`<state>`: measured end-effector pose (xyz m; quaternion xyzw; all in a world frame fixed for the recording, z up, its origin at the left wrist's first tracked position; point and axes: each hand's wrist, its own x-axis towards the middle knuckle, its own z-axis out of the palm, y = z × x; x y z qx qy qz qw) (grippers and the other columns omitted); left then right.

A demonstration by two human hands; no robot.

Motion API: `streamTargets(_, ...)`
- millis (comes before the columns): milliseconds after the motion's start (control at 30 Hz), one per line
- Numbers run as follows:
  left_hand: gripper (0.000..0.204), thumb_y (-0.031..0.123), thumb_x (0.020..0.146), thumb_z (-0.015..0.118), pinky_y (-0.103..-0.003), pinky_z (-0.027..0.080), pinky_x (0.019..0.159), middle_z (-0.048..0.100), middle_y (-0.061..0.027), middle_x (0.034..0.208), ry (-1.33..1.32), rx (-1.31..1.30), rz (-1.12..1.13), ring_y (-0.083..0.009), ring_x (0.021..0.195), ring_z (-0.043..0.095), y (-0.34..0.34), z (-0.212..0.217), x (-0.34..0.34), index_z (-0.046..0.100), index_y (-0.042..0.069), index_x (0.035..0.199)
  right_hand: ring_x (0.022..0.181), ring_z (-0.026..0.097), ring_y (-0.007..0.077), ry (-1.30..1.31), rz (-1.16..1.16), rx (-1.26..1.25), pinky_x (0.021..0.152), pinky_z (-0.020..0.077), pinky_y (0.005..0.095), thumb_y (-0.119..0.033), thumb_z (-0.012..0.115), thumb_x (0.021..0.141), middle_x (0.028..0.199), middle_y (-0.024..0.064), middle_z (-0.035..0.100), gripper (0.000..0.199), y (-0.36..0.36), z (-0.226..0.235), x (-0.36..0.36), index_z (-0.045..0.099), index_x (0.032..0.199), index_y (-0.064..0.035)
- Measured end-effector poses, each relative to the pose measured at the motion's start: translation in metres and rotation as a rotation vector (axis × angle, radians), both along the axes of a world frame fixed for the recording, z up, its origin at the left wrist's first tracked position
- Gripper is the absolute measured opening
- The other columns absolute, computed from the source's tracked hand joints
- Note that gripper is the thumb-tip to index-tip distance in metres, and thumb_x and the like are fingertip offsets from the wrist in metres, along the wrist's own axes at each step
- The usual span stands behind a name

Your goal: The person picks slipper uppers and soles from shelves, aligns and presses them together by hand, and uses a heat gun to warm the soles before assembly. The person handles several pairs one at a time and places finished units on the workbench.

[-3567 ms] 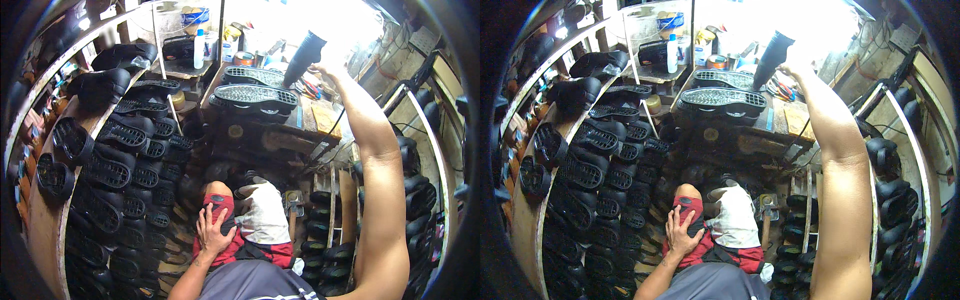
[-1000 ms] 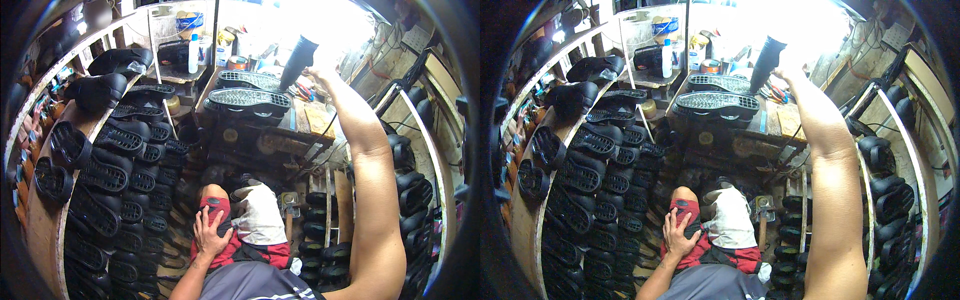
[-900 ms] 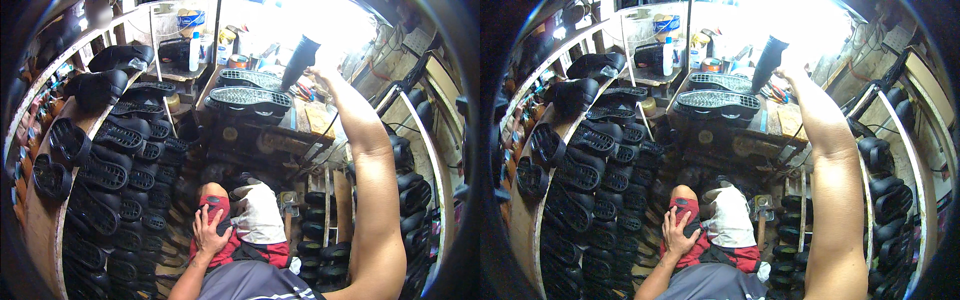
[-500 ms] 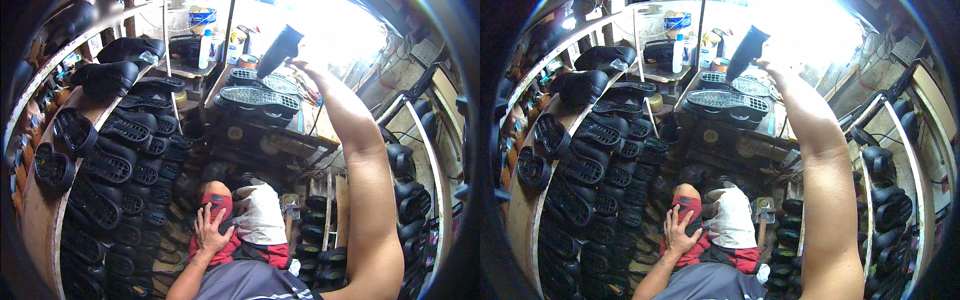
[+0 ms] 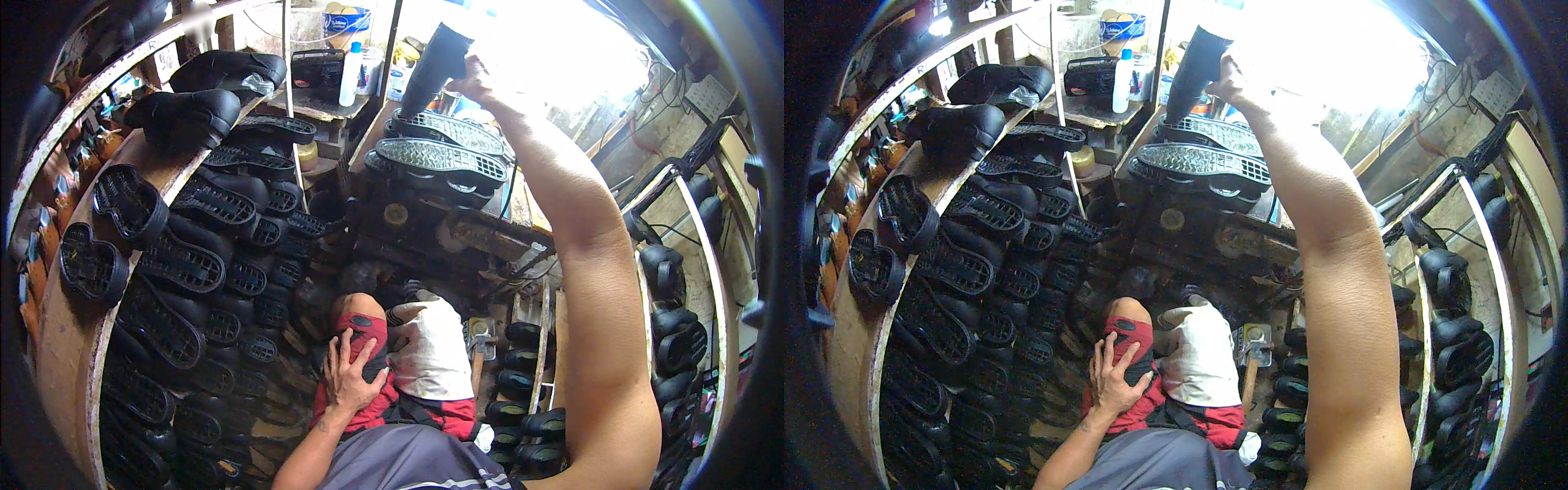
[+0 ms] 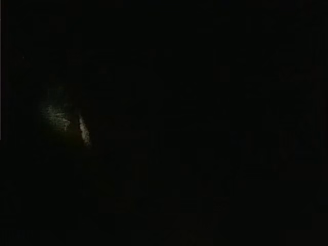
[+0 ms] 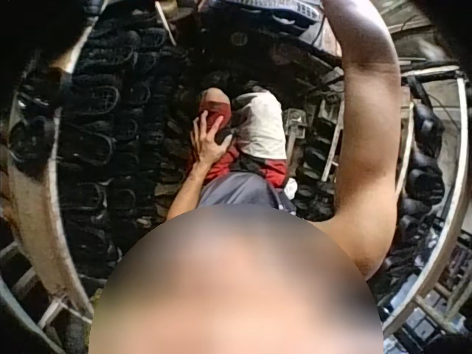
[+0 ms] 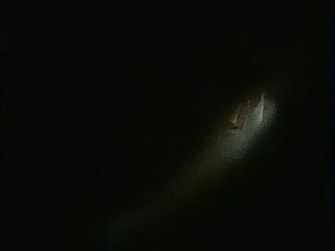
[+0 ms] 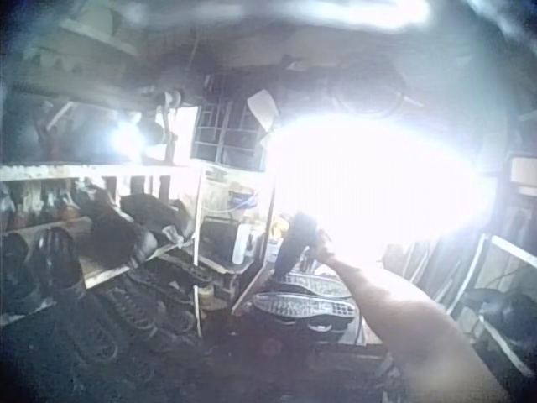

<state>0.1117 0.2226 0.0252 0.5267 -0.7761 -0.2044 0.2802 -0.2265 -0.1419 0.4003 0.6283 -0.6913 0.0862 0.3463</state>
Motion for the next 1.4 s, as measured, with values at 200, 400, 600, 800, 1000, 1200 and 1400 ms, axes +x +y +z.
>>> streamTargets(200, 0.076, 0.041, 0.078, 0.091, -0.066, 0.04, 0.117, 0.04, -0.0223, 0.169, -0.001, -0.007, -0.012, -0.0536, 0.15, 0.04, -0.001, 0.001, 0.001, 0.068, 0.026, 0.149, 0.121, 0.069, 0.0362, 0.001, 0.002, 0.009, 0.102, 0.0576, 0.0502, -0.064, 0.087, 0.082, 0.13, 0.0227, 0.071, 0.079, 0.0, -0.002, 0.003, 0.076, 0.124, 0.0019)
streamTargets(400, 0.073, 0.043, 0.08, 0.088, -0.069, 0.039, 0.118, 0.04, -0.0174, 0.17, -0.001, 0.014, -0.001, -0.0563, 0.148, 0.041, 0.0, 0.001, 0.0, 0.068, 0.028, 0.148, 0.122, 0.069, 0.0366, -0.013, 0.019, 0.009, 0.103, 0.0571, 0.0503, -0.064, 0.087, 0.082, 0.13, 0.0231, 0.071, 0.079, -0.002, -0.005, 0.011, 0.076, 0.125, 0.0024)
streamTargets(600, 0.072, 0.044, 0.08, 0.088, -0.069, 0.039, 0.117, 0.04, -0.0171, 0.17, 0.009, -0.001, 0.0, -0.0555, 0.148, 0.041, 0.0, 0.0, -0.001, 0.069, 0.028, 0.148, 0.123, 0.069, 0.037, -0.024, 0.039, 0.004, 0.104, 0.0566, 0.0503, -0.063, 0.087, 0.082, 0.131, 0.0236, 0.071, 0.08, -0.006, -0.006, 0.017, 0.075, 0.125, 0.0029)
streamTargets(800, 0.073, 0.044, 0.079, 0.089, -0.068, 0.039, 0.117, 0.04, -0.0169, 0.17, 0.003, -0.004, 0.0, -0.054, 0.149, 0.041, 0.0, 0.0, -0.001, 0.069, 0.029, 0.148, 0.124, 0.068, 0.0374, -0.01, 0.018, 0.006, 0.105, 0.056, 0.0503, -0.063, 0.087, 0.082, 0.131, 0.024, 0.071, 0.08, -0.004, -0.005, 0.003, 0.074, 0.126, 0.0035)
streamTargets(1000, 0.073, 0.044, 0.079, 0.089, -0.068, 0.039, 0.117, 0.04, -0.0169, 0.171, -0.012, 0.004, 0.006, -0.0535, 0.149, 0.04, 0.001, -0.001, -0.001, 0.069, 0.029, 0.148, 0.125, 0.068, 0.0379, 0.012, -0.039, 0.021, 0.106, 0.0555, 0.0504, -0.062, 0.086, 0.083, 0.132, 0.0245, 0.071, 0.081, 0.003, 0.001, -0.026, 0.074, 0.127, 0.004)
streamTargets(1200, 0.073, 0.045, 0.079, 0.089, -0.069, 0.038, 0.117, 0.04, -0.0163, 0.171, -0.028, 0.006, 0.007, -0.0522, 0.151, 0.038, 0.001, -0.001, -0.002, 0.069, 0.029, 0.148, 0.126, 0.068, 0.0383, 0.034, -0.091, 0.036, 0.107, 0.055, 0.0504, -0.061, 0.086, 0.083, 0.133, 0.0249, 0.071, 0.081, 0.012, 0.001, -0.054, 0.073, 0.128, 0.0045)
streamTargets(1400, 0.077, 0.043, 0.077, 0.091, -0.067, 0.038, 0.12, 0.037, -0.0199, 0.173, -0.042, 0.017, 0.001, -0.0524, 0.154, 0.036, 0.002, -0.001, -0.001, 0.069, 0.028, 0.149, 0.127, 0.067, 0.0387, 0.039, -0.15, 0.053, 0.108, 0.0545, 0.0504, -0.061, 0.086, 0.083, 0.133, 0.0254, 0.07, 0.081, 0.03, 0.002, -0.079, 0.073, 0.129, 0.0051)
